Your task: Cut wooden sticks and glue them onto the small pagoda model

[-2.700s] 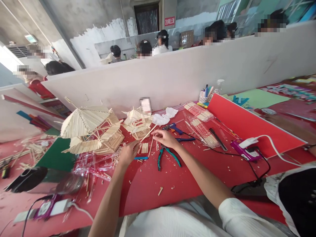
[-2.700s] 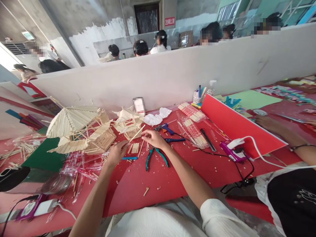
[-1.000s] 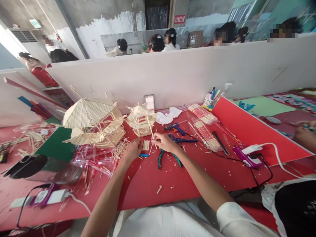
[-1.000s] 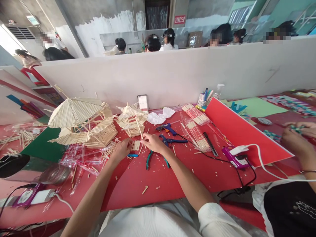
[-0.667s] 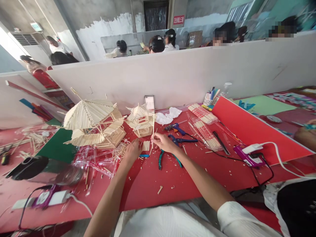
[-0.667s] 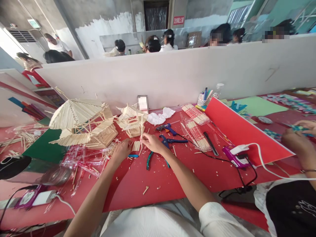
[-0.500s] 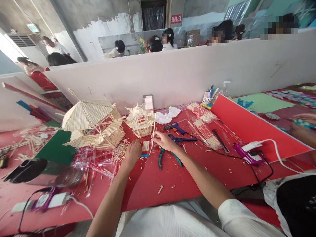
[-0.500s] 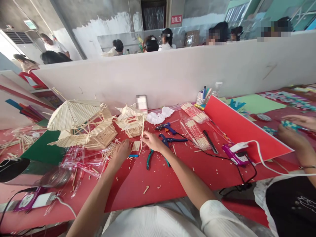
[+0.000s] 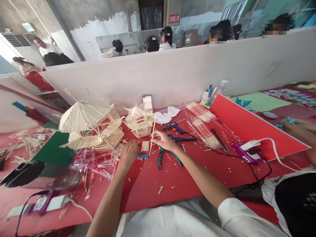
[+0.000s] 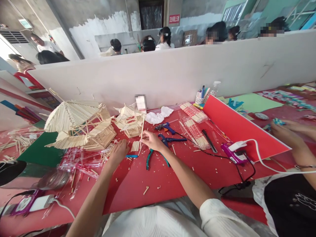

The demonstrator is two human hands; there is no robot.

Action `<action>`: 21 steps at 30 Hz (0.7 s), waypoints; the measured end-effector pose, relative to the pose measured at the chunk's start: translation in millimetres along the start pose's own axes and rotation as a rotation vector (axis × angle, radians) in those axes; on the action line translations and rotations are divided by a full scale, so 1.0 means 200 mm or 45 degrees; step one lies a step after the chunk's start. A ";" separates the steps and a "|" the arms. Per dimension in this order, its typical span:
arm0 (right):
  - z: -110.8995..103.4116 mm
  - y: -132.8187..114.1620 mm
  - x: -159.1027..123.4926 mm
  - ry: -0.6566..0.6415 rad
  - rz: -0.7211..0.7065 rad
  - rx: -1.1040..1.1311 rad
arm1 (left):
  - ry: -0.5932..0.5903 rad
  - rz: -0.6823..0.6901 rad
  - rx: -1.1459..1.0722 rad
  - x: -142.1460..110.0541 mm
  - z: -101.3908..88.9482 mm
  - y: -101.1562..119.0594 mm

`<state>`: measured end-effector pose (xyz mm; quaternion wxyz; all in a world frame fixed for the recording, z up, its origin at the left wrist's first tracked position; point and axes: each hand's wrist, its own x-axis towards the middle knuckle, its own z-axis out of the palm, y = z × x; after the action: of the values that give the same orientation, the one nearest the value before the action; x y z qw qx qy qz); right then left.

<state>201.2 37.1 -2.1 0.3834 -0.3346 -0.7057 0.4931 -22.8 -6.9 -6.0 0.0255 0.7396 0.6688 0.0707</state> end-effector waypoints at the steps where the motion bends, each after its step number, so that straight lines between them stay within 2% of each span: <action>1: 0.00 0.00 0.00 -0.004 0.000 -0.012 | -0.003 -0.004 -0.001 0.00 -0.01 0.00; 5: 0.01 0.00 0.00 -0.010 -0.003 0.004 | -0.019 0.014 -0.029 0.00 -0.02 0.01; 8: 0.02 0.00 0.00 0.002 -0.013 0.023 | 0.042 0.039 -0.181 0.01 -0.03 0.00; 11: 0.02 0.00 0.00 0.014 -0.048 0.040 | 0.066 0.153 -0.582 0.03 -0.03 -0.01; 14: 0.01 0.00 0.01 0.033 -0.056 0.090 | -0.003 0.219 -1.008 0.04 -0.04 0.03; 21: 0.02 -0.03 0.01 0.051 -0.028 0.089 | -0.198 0.096 -1.524 0.01 -0.05 0.14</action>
<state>196.7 35.1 3.5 0.4144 -0.3231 -0.6838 0.5062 4.5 -8.2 8.0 0.4833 0.6231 0.4823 0.3814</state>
